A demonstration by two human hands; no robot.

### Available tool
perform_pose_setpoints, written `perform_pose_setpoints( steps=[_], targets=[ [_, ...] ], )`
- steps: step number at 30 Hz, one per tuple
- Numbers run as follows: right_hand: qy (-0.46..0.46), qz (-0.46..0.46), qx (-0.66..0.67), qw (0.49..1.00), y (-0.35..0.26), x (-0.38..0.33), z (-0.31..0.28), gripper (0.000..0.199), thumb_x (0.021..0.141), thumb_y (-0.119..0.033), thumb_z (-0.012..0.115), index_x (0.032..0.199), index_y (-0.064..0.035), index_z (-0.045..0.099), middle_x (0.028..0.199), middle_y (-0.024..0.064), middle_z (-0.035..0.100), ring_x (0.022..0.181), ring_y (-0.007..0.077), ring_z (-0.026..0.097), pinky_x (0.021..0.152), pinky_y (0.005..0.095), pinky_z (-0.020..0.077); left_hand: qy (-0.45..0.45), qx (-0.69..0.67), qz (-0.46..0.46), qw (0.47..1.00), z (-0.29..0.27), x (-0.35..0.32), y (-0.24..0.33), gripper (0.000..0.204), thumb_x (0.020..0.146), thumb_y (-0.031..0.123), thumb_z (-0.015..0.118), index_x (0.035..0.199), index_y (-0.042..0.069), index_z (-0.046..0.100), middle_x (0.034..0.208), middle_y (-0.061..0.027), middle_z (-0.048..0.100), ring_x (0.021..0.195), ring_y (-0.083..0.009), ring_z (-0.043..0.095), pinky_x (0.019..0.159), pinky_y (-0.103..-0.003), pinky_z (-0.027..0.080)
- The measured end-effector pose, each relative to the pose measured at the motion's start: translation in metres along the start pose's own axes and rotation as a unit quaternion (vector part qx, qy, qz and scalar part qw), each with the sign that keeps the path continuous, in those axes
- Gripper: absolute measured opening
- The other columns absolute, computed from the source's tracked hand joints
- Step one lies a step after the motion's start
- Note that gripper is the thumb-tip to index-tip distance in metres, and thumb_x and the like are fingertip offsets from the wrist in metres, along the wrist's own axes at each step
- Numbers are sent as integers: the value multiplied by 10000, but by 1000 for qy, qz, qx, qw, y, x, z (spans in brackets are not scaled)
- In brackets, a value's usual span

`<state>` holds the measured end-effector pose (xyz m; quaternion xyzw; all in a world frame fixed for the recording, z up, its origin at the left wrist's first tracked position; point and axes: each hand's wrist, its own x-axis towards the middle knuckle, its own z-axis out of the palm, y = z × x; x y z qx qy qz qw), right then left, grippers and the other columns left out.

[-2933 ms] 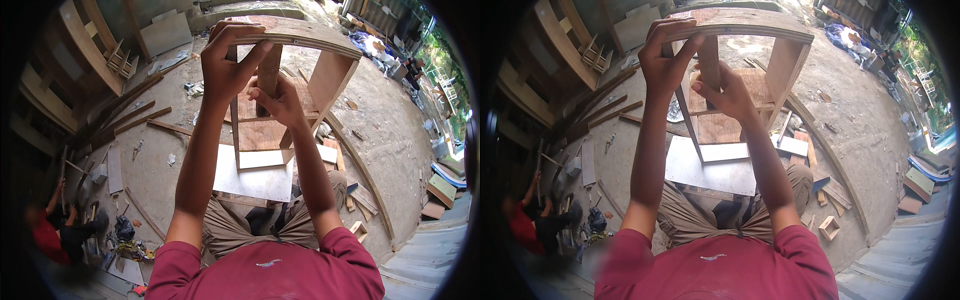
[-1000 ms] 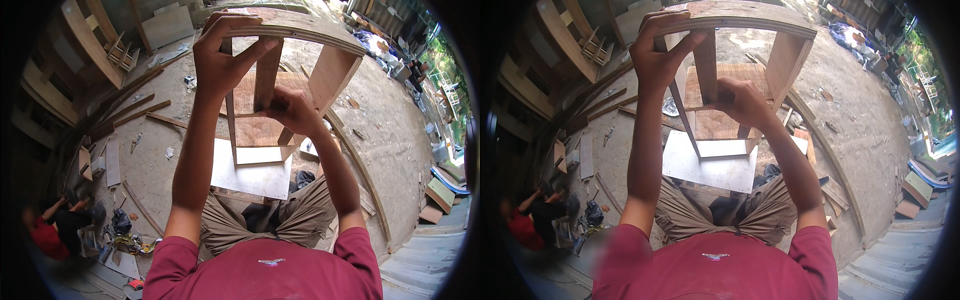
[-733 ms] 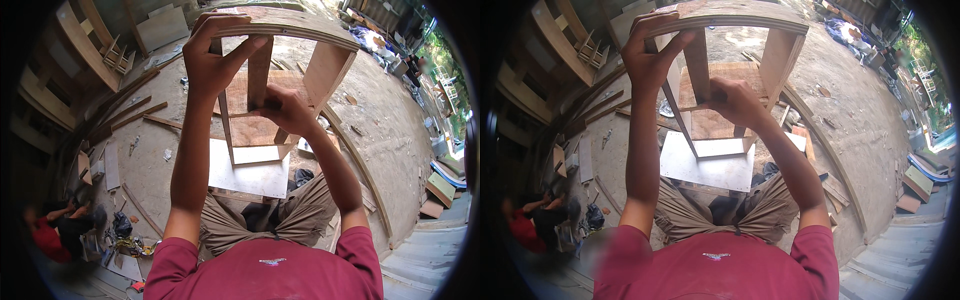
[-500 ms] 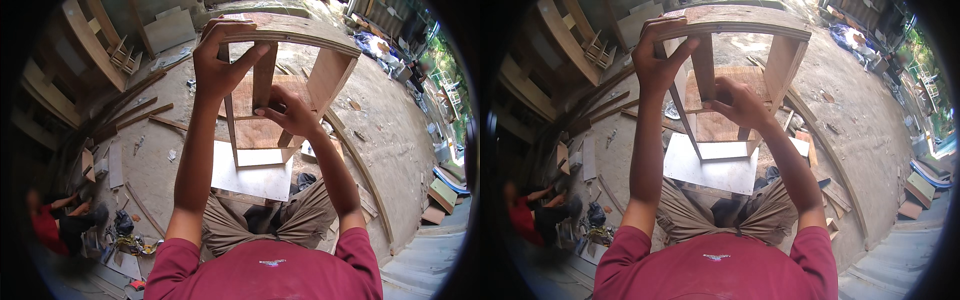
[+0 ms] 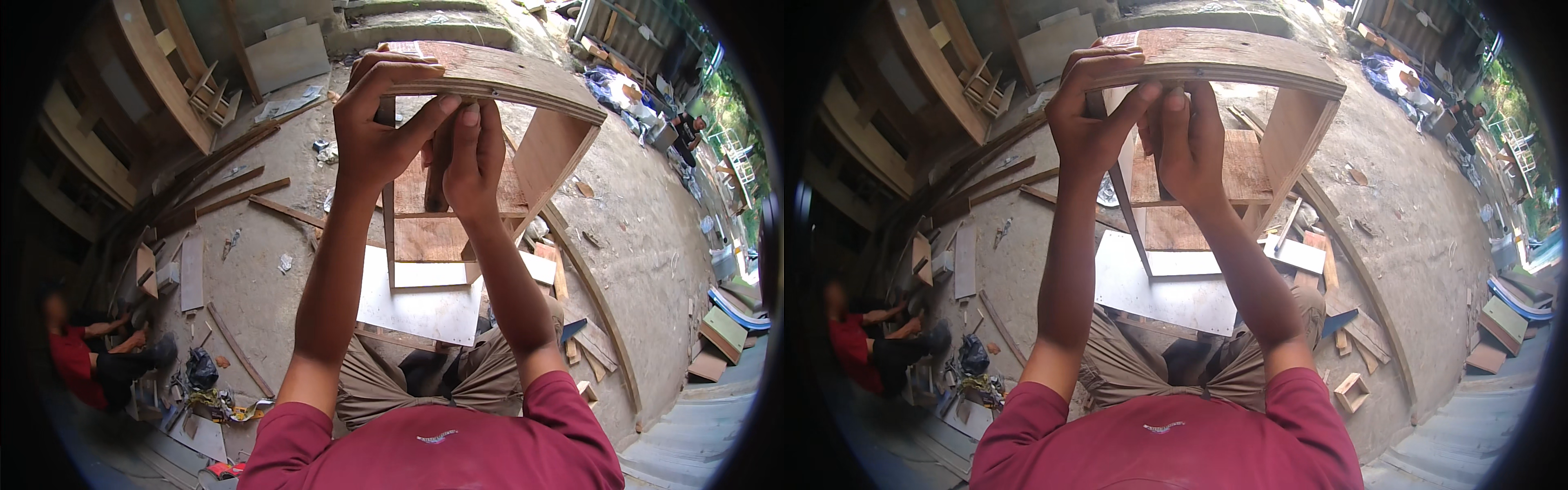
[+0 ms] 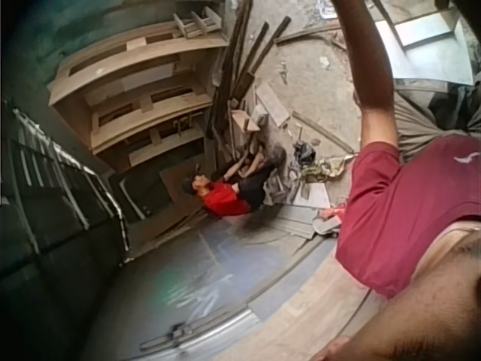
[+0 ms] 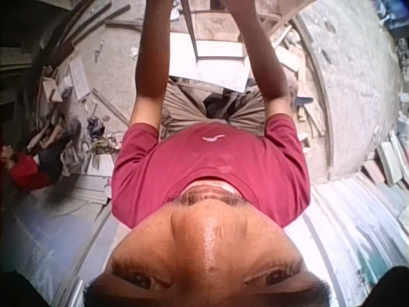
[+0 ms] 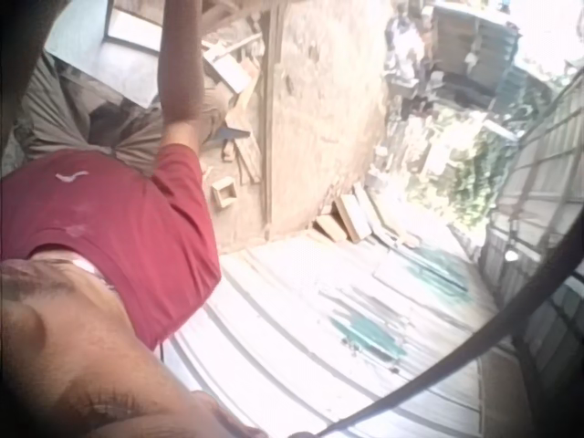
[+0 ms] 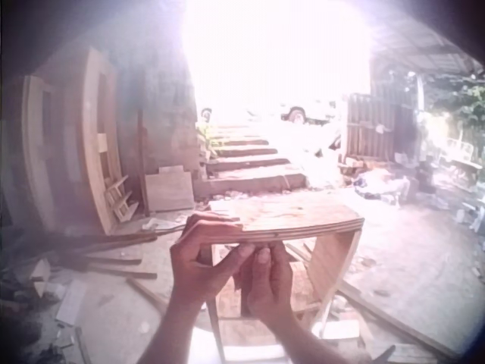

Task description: The person assembles a wooden frame by fitting wooden pieces together. They adjust the pieces to ensure a proper fit and use a hand saw to cut a piece of wood to size.

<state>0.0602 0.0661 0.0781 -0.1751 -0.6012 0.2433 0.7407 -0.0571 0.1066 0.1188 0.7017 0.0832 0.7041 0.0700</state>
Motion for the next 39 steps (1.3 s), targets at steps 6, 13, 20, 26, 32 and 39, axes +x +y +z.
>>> perform_pose_setpoints(
  steps=[6,13,20,26,32,39],
  targets=[
    [22,-9,-7,1000,1,2,5,303,1120,-288,394,1123,-12,519,641,7,527,513,44,456,459,209,364,-8,15,18,1000,-1,2,-4,295,756,130,889,1005,56,749,1010,-90,735,1005,-209,680,990,-373,494],
    [12,-30,-18,999,10,4,-1,299,1118,-275,403,1156,-2,519,640,9,537,515,49,473,451,212,363,-18,8,4,1000,-1,0,-5,306,773,80,873,1047,57,737,1070,-79,726,1056,-200,689,1099,-402,453],
    [22,31,2,999,2,6,7,286,1119,-253,400,1167,-2,530,649,16,550,501,53,471,454,212,378,-17,33,29,999,-3,1,-7,272,791,67,861,1036,67,743,1062,-79,733,1068,-203,690,1093,-404,460],
    [17,-14,-35,999,10,6,2,281,1121,-258,405,1138,-11,538,623,-2,526,490,47,462,451,216,389,-5,14,-12,1000,2,-1,-1,266,797,70,858,1037,67,742,1063,-81,735,1087,-209,681,1069,-396,473],
    [19,0,-16,1000,0,4,6,316,1117,-292,416,1108,0,536,668,28,571,511,52,475,460,214,381,7,-1,17,1000,1,0,-4,253,774,73,871,1002,55,763,1007,-75,717,981,-183,679,845,-304,539],
    [27,3,-8,1000,1,1,5,337,1116,-306,416,1098,1,553,676,31,574,512,55,485,457,214,388,10,-15,7,1000,1,1,3,257,765,59,869,1001,50,766,1001,-79,725,970,-194,686,857,-312,538]
  ],
)
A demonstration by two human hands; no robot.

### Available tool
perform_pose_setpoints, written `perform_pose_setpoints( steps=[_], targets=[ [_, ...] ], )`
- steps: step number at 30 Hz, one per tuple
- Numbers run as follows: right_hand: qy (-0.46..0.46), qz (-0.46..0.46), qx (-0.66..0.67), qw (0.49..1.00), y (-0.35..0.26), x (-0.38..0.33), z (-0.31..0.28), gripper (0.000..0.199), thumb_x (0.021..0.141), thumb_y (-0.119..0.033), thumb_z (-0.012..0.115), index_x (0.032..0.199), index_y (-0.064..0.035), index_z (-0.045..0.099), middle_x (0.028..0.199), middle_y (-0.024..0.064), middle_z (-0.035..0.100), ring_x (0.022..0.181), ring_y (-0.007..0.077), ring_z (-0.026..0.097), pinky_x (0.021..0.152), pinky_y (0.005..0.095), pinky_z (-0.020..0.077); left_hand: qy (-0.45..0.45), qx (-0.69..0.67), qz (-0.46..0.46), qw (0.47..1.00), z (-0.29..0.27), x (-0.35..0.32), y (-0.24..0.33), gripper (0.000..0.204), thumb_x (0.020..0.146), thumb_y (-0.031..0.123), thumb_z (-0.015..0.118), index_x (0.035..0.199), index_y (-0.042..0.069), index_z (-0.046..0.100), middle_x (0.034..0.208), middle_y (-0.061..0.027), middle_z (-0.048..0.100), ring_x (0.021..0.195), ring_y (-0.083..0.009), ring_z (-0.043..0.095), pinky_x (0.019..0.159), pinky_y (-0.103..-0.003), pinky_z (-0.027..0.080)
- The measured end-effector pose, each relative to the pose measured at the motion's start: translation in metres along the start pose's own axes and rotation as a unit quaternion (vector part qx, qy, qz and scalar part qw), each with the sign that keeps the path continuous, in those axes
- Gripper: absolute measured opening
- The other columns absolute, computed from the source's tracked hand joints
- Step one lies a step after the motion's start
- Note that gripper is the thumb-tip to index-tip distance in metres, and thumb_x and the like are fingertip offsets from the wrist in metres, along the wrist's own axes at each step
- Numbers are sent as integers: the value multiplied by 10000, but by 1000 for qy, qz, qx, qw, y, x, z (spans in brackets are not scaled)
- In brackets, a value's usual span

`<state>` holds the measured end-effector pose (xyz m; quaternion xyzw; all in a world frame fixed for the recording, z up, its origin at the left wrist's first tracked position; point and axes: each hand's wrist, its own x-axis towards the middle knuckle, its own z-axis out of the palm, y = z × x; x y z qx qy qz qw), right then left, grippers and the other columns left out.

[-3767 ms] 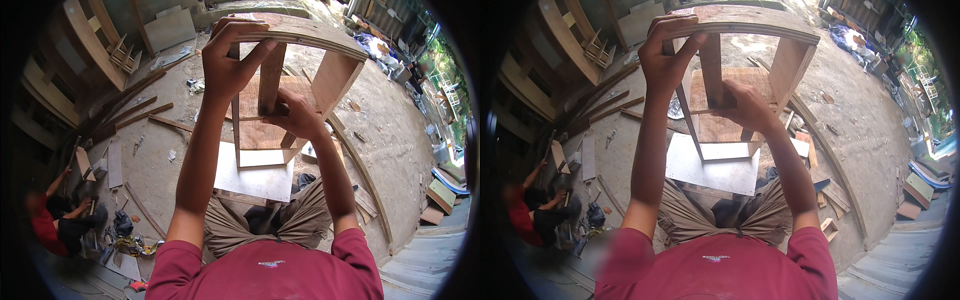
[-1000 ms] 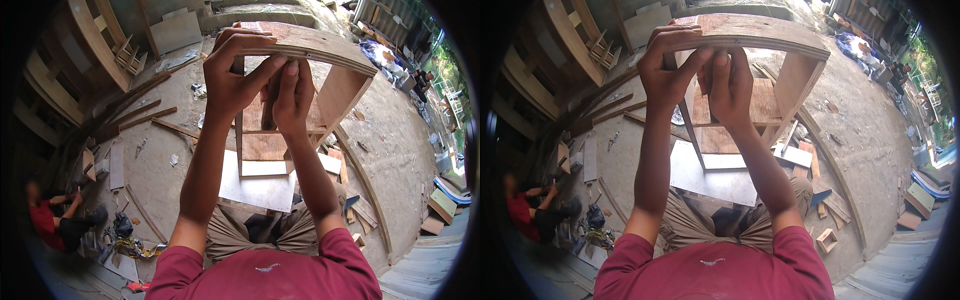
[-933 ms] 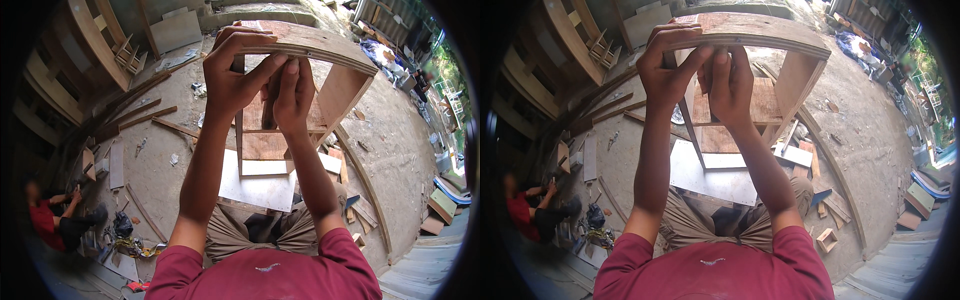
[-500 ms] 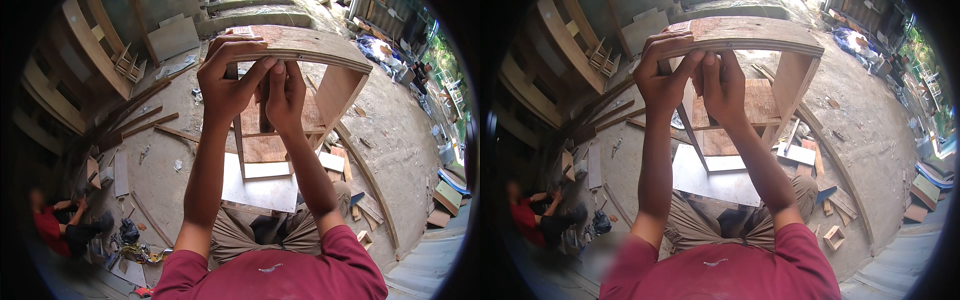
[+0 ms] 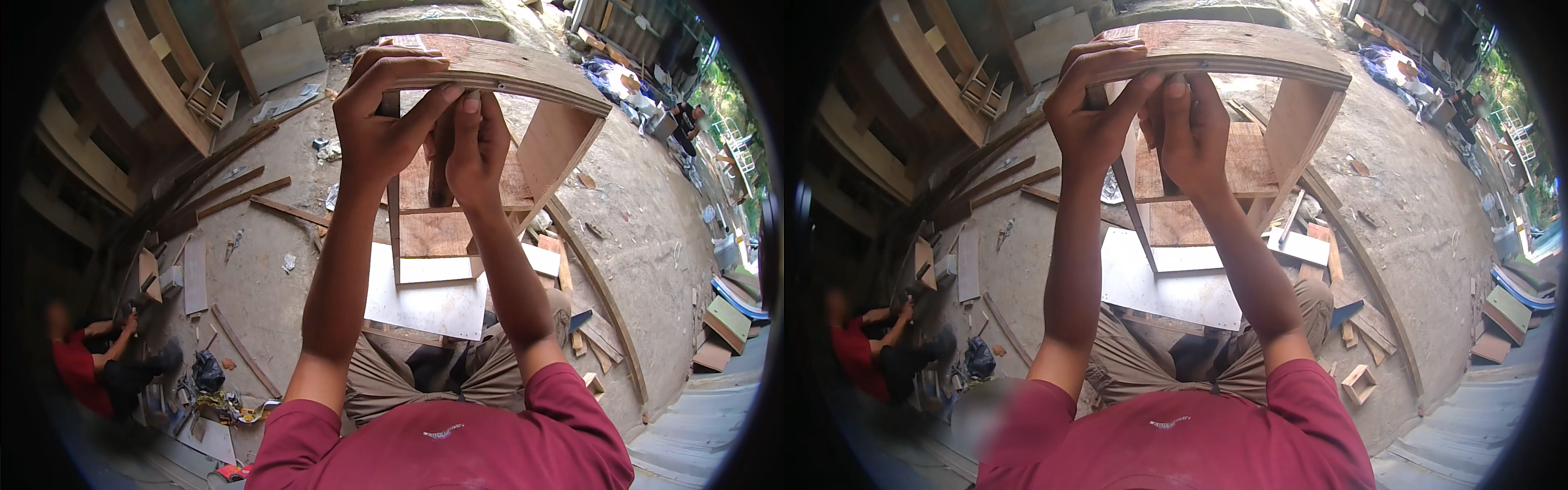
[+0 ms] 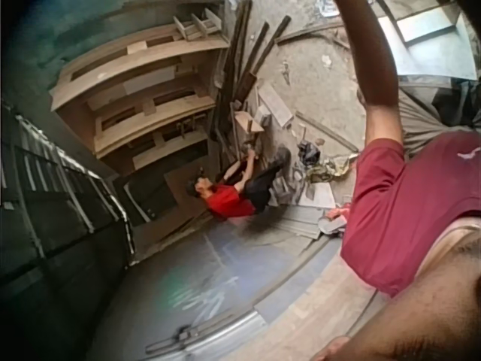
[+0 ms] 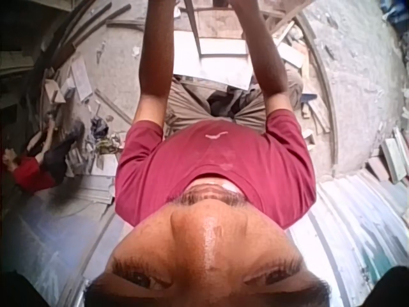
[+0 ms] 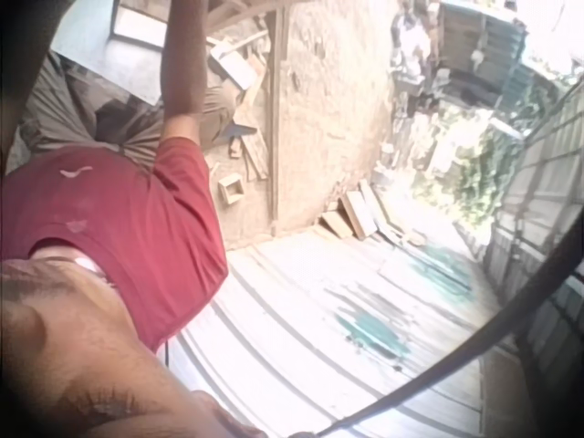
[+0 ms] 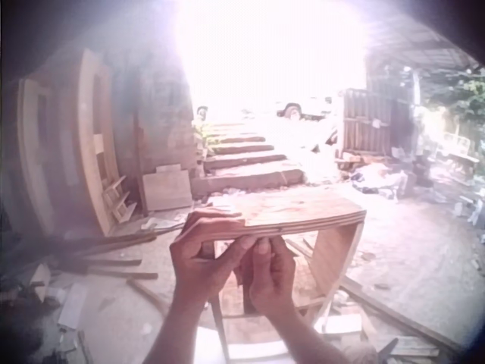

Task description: The person assembles a wooden frame by fitting wooden pieces together. They adjust the pieces to ensure a proper fit and use a hand saw to cut a piece of wood to size.

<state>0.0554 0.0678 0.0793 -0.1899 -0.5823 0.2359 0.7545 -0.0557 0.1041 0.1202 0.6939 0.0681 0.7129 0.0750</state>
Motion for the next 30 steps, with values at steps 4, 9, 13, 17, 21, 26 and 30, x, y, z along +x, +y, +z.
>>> perform_pose_setpoints(
  steps=[4,9,13,17,21,26,30],
  targets=[
    [17,9,-10,1000,-6,-1,6,338,1116,-302,416,1084,3,559,662,24,564,507,56,481,452,215,385,0,12,16,1000,-2,0,-2,266,759,67,875,1001,50,767,1001,-78,730,966,-199,690,858,-321,540],
    [-1,-3,12,1000,2,-1,-1,352,1117,-310,414,1083,5,568,671,29,574,509,63,493,453,216,392,3,-2,13,1000,0,0,-1,260,758,72,875,995,48,769,996,-81,734,952,-202,695,860,-323,540],
    [2,17,33,999,-1,-1,1,360,1118,-311,407,1074,5,575,684,35,581,511,67,496,456,217,396,9,1,-9,1000,0,0,2,257,758,73,874,991,46,768,988,-86,738,944,-200,695,857,-321,539],
    [5,8,26,1000,-2,-1,2,365,1118,-314,409,1074,7,579,709,44,594,520,68,505,459,219,403,4,17,20,1000,-1,1,-1,252,761,71,871,989,46,767,989,-91,729,940,-199,695,841,-315,543],
    [17,6,7,1000,-3,-3,2,368,1116,-319,416,1088,11,578,727,50,606,534,71,519,463,220,413,-13,12,-9,1000,-2,-2,3,252,791,69,858,1020,53,752,1050,-84,743,1041,-196,694,1054,-384,483],
    [16,6,22,1000,-1,-3,2,368,1114,-316,420,1112,17,577,735,60,609,541,76,526,464,222,419,0,13,-6,1000,-2,-1,0,235,791,98,863,998,47,764,1010,-87,719,951,-185,695,824,-302,547],
    [7,-6,33,999,4,-1,1,371,1114,-318,419,1126,18,576,741,63,607,530,77,517,461,222,416,0,10,2,1000,-1,-1,-4,234,796,102,861,1001,44,763,1012,-87,717,942,-178,693,815,-292,547]
  ],
)
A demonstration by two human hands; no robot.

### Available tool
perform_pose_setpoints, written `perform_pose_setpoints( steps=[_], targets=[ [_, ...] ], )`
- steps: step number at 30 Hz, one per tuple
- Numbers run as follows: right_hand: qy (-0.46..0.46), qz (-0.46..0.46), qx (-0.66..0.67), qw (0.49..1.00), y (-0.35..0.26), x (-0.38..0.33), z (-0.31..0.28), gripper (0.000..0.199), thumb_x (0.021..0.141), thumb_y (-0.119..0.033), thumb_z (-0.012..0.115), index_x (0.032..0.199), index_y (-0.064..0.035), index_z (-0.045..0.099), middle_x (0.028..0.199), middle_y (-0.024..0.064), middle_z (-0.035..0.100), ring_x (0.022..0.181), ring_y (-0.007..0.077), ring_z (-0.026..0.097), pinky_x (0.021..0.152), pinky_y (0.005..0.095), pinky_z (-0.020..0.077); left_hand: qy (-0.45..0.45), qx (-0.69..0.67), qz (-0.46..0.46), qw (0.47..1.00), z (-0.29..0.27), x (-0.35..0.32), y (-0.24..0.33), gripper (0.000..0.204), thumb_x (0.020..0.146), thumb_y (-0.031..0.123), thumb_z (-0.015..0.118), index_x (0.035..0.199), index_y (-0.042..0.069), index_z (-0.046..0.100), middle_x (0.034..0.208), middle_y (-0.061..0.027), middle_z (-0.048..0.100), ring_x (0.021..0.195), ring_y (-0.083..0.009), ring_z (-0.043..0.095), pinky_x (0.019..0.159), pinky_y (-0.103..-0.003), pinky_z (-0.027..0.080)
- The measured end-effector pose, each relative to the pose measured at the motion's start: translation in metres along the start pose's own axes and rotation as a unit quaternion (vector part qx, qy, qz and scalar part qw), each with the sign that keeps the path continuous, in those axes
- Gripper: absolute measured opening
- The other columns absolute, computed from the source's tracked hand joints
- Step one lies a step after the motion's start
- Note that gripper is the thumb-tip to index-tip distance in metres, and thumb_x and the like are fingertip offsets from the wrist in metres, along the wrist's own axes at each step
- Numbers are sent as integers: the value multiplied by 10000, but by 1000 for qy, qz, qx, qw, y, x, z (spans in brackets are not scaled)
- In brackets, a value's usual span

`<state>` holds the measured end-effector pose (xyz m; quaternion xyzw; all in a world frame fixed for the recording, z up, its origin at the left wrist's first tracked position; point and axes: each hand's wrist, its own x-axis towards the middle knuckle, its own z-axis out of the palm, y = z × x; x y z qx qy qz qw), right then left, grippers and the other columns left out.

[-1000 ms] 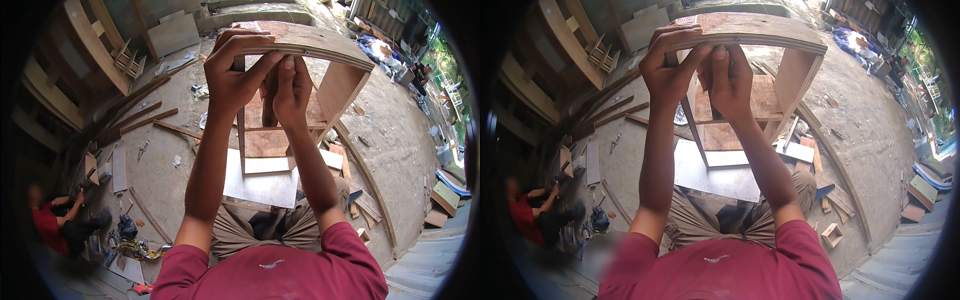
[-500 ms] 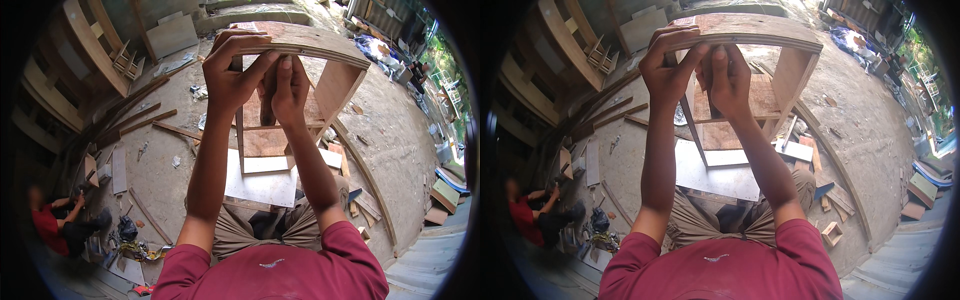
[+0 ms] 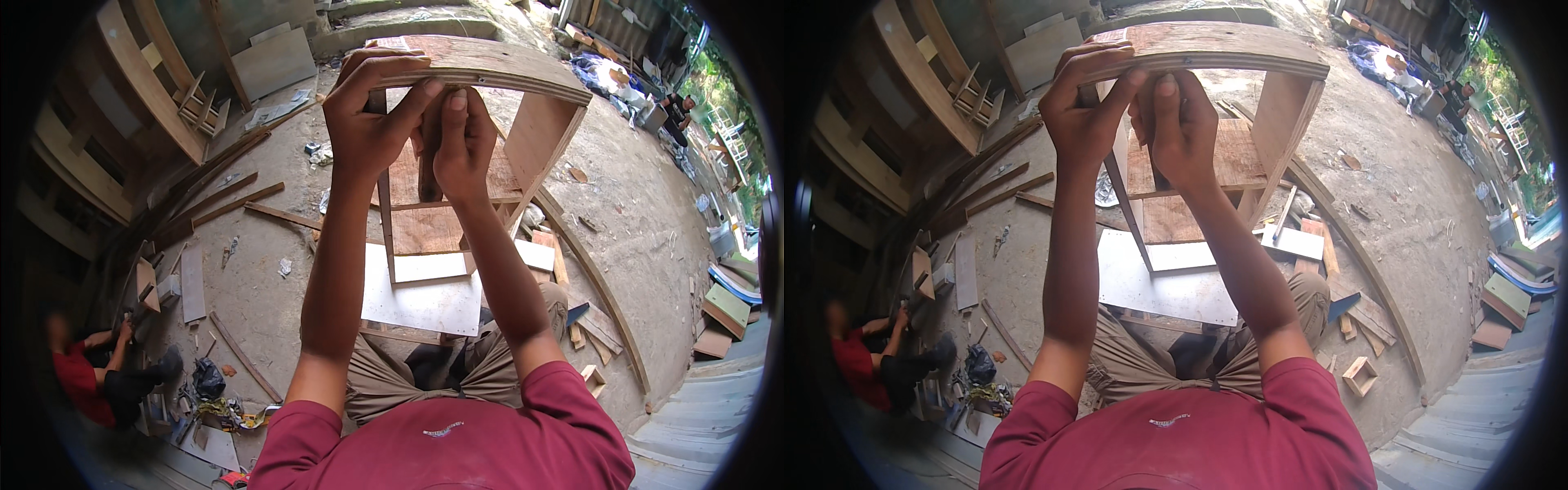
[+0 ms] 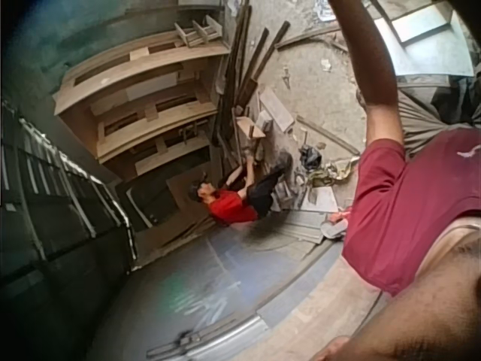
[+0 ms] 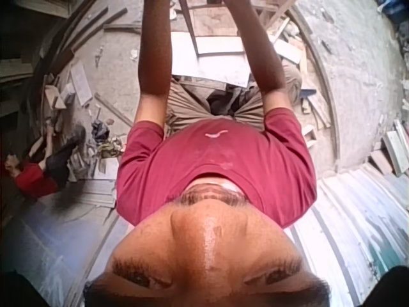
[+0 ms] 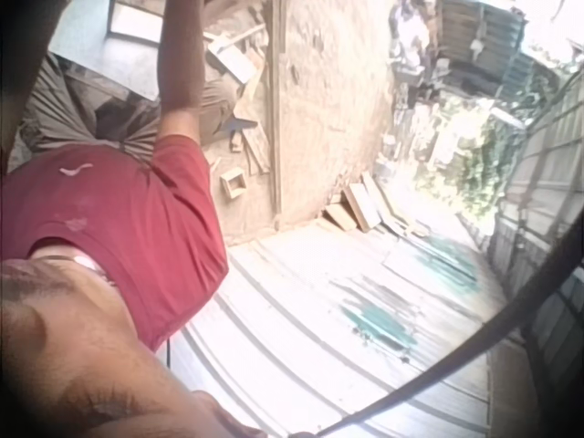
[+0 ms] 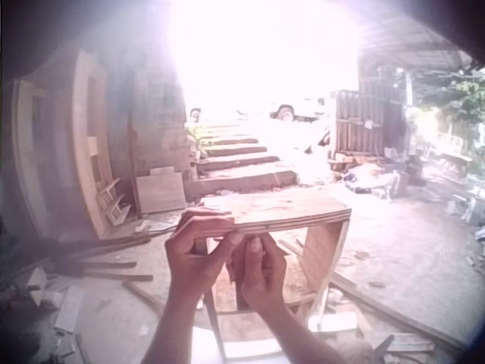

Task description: The person assembles a wooden frame by fitting wooden pieces together. They adjust the pieces to ensure a proper fit and use a hand saw to cut a piece of wood to size.

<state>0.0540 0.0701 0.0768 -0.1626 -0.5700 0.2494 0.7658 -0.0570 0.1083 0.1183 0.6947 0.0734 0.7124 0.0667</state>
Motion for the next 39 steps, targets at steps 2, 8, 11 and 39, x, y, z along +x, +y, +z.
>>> perform_pose_setpoints(
  steps=[2,8,11,39],
  targets=[
    [7,3,-1,1000,-1,0,3,378,1115,-327,416,1125,16,575,726,55,597,515,74,499,456,221,409,0,-4,2,1000,0,2,-3,237,796,103,861,1004,45,763,1019,-85,716,944,-177,692,828,-294,543],
    [16,9,-85,996,2,-8,-34,518,1122,-404,342,1296,35,554,1140,151,669,1027,207,661,847,349,544,-8,18,21,1000,1,-1,-6,250,792,97,868,1011,51,756,1034,-69,713,974,-169,686,865,-303,537],
    [8,-53,-233,971,-36,-42,-81,390,1102,-299,449,1265,27,585,1237,157,644,1130,232,636,918,377,534,-3,3,13,1000,0,-2,-4,254,791,93,871,1013,59,754,1029,-63,717,987,-169,685,871,-307,541],
    [175,6,-413,894,-53,-165,-146,264,969,-171,696,1171,-11,637,1032,116,730,868,180,729,715,286,574,-33,41,34,998,-6,-16,-6,533,847,130,820,1330,86,600,1385,-134,589,1332,-262,537,1105,-390,438]
  ],
)
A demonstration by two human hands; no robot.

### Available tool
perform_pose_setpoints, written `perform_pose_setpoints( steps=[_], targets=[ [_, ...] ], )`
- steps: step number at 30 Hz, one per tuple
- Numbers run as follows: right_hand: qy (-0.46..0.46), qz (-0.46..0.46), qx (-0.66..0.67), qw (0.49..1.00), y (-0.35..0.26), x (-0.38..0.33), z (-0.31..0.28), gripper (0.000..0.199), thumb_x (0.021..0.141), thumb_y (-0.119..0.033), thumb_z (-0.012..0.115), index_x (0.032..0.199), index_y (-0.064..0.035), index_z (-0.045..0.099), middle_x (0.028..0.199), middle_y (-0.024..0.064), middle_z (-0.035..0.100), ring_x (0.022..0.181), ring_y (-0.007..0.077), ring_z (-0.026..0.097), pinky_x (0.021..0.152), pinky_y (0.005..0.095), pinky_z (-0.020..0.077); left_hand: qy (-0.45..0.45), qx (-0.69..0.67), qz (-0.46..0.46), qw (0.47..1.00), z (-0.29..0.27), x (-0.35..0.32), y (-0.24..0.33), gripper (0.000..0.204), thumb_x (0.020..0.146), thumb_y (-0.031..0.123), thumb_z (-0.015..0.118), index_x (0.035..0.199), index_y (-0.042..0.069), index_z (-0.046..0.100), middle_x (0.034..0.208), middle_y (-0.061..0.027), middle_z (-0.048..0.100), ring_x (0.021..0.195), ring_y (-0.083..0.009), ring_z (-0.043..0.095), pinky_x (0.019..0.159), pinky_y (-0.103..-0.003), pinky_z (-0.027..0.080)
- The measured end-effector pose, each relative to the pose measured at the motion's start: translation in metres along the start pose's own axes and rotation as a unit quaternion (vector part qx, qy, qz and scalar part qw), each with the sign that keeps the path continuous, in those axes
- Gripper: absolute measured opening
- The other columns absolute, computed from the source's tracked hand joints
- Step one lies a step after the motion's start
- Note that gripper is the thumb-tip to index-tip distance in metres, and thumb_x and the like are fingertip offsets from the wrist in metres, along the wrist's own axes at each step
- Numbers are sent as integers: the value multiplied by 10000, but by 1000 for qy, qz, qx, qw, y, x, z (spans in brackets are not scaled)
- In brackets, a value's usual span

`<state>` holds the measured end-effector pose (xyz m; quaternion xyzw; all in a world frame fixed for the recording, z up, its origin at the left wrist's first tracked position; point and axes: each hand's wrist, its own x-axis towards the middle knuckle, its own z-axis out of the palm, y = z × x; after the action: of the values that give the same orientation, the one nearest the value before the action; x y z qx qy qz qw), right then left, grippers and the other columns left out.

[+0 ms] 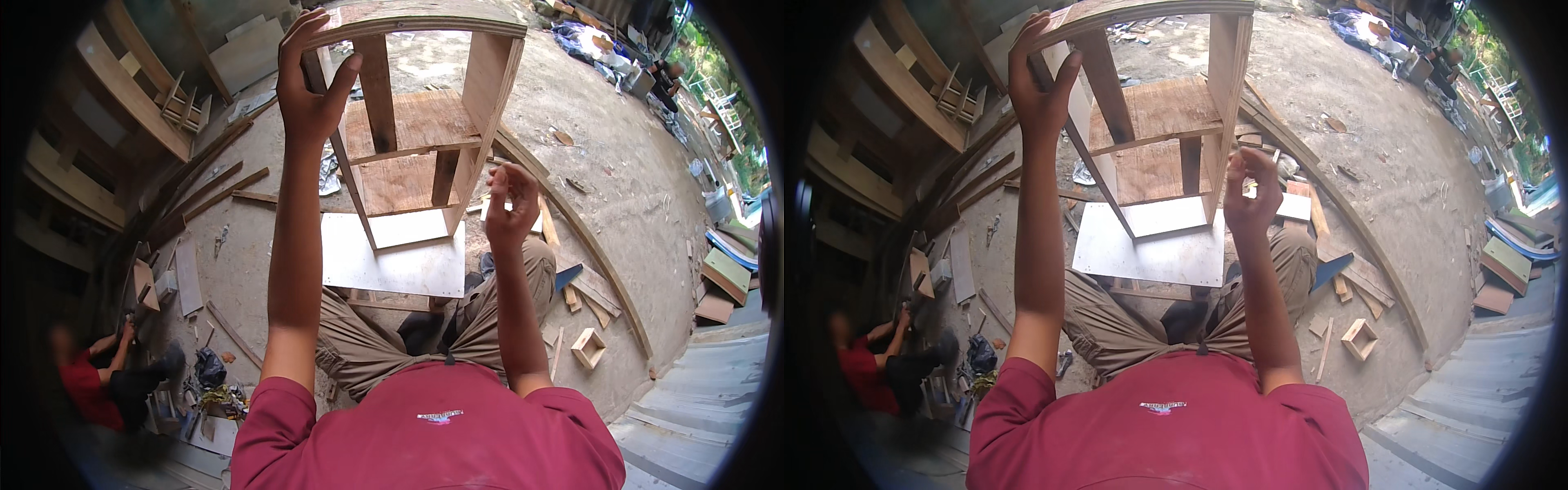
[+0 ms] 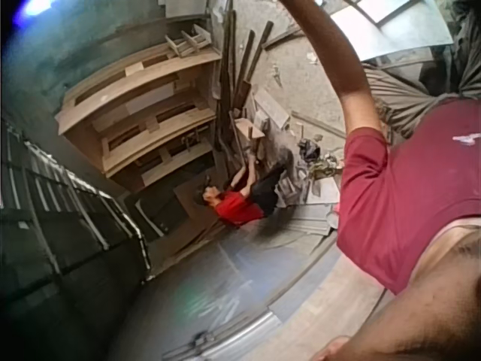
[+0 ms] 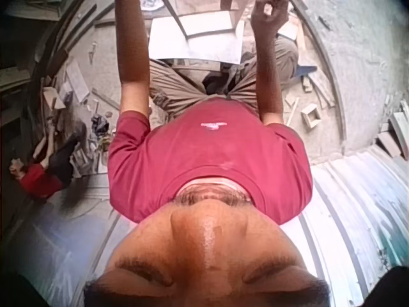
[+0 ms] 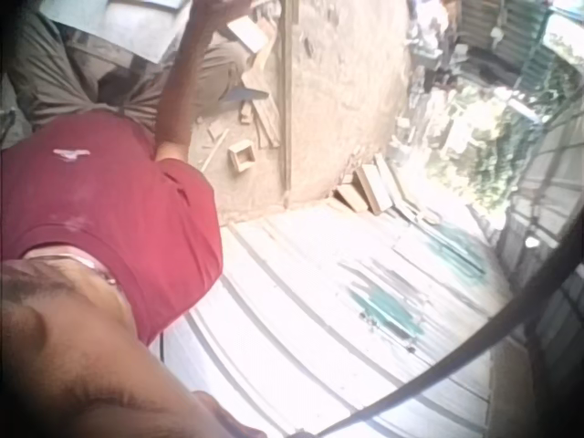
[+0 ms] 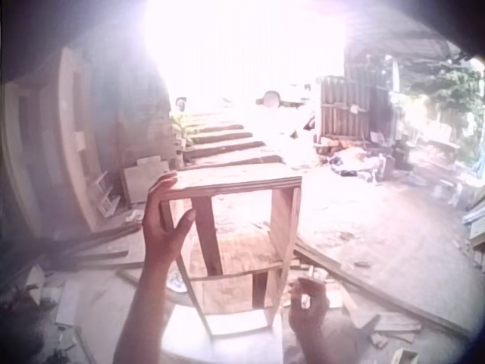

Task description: The person assembles a wooden frame by fitting wooden pieces together. They adjust the pieces to ensure a proper fit and use a hand saw to cut a piece of wood to size.

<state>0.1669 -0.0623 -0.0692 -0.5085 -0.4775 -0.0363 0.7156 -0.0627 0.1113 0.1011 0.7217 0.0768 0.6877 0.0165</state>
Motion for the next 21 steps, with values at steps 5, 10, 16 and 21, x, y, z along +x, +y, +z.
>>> perform_pose_setpoints(
  steps=[5,10,16,21],
  targets=[
    [-199,136,208,948,60,21,-12,624,952,-132,501,1542,10,358,1561,191,430,1485,274,366,1173,423,314,33,-107,-227,967,9,-88,20,747,914,161,753,1536,22,364,1520,-180,462,1427,-271,428,1150,-413,391],
    [-249,170,181,936,93,-23,13,708,945,-173,488,1581,29,251,1573,252,371,1495,334,335,1222,438,263,-76,-69,-451,886,-14,-195,26,791,973,331,706,1558,-12,297,1377,-196,578,1292,-283,572,1085,-391,446],
    [-222,198,219,929,126,-62,14,839,797,49,469,1592,23,204,1555,221,399,1445,293,405,1203,393,302,-159,66,-524,834,-13,-247,28,697,888,212,749,1479,29,429,1202,-215,705,1079,-322,709,947,-401,538],
    [-282,238,72,927,160,-98,17,751,856,23,612,1537,2,295,1353,167,590,1270,247,580,1095,382,442,-241,148,-571,771,-23,-255,25,481,908,234,671,1336,50,551,960,-205,743,950,-381,731,826,-455,560]
  ],
)
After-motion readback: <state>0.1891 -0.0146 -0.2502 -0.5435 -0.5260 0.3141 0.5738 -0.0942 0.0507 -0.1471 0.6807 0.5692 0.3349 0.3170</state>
